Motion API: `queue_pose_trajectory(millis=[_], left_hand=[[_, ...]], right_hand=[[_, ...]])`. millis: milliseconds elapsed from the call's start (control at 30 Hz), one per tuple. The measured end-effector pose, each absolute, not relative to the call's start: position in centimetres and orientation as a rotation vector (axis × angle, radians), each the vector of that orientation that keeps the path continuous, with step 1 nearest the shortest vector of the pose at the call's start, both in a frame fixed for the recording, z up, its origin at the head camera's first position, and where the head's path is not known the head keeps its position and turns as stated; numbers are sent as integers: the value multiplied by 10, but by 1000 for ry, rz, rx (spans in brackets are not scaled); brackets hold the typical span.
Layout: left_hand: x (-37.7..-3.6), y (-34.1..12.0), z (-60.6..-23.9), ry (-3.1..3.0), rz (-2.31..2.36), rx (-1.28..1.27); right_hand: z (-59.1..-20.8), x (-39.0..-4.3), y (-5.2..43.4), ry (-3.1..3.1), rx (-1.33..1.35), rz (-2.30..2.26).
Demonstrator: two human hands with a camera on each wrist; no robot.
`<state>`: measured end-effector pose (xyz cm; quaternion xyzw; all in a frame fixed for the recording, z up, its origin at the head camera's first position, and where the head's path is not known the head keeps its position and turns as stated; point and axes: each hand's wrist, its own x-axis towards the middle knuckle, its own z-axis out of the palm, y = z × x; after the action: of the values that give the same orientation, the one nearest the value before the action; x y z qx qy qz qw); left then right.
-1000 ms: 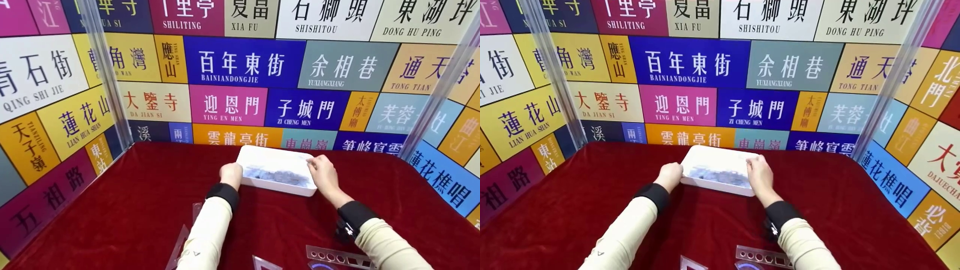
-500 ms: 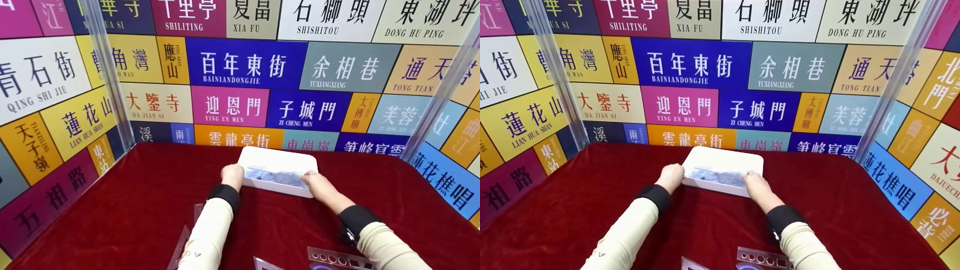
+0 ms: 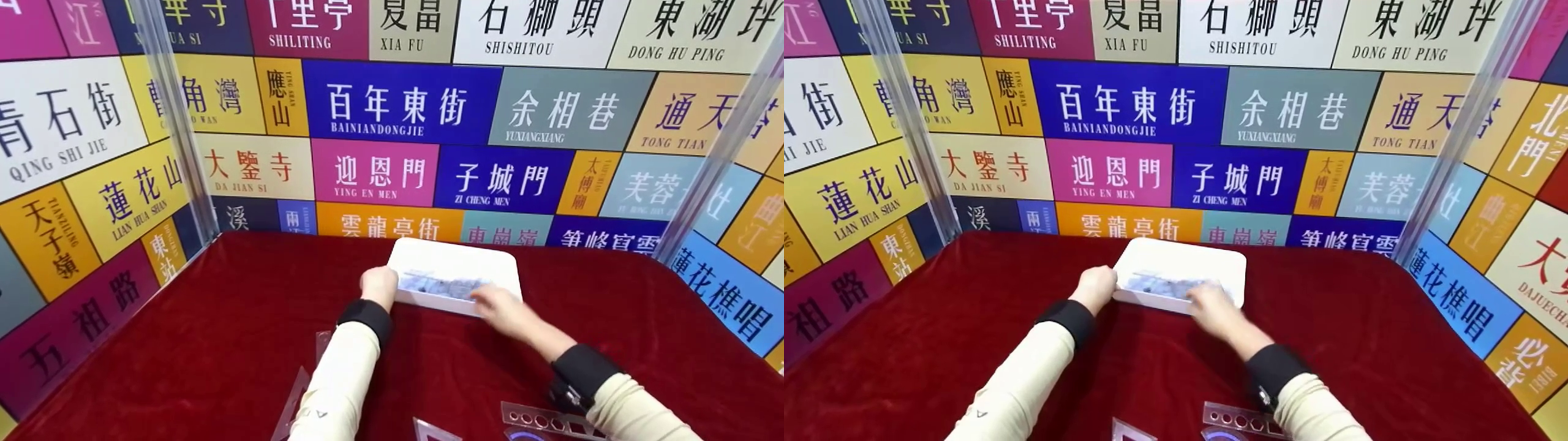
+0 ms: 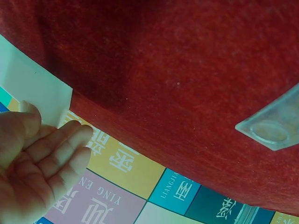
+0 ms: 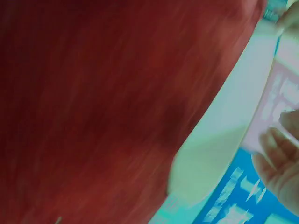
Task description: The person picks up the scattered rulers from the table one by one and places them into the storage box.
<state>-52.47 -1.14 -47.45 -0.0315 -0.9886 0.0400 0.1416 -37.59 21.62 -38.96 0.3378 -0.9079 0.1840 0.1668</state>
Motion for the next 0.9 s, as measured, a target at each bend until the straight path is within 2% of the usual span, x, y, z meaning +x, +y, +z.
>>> queue_pose_trajectory(millis=[100, 167, 333, 400, 500, 733, 900], left_hand=[[-511, -11, -463, -2840, 119, -93], [-518, -12, -470, -2822, 113, -92], [-576, -14, -520, -2788, 116, -93], [-586, -15, -530, -2771, 116, -97], [-571, -14, -517, -2793, 103, -96], [-492, -13, -450, -2813, 118, -93], [-470, -12, -432, -2815, 112, -104]], right_hand=[[-389, -355, 193, -2683, 1203, 575], [-389, -339, 177, -2781, 1356, 564], [-390, -300, 144, -2843, 1740, 343], [-392, -290, 135, -2803, 1828, 255], [-393, -283, 127, -2789, 1852, 178], [-390, -276, 121, -2890, 1818, -40], [-392, -273, 119, -2911, 1812, -39]])
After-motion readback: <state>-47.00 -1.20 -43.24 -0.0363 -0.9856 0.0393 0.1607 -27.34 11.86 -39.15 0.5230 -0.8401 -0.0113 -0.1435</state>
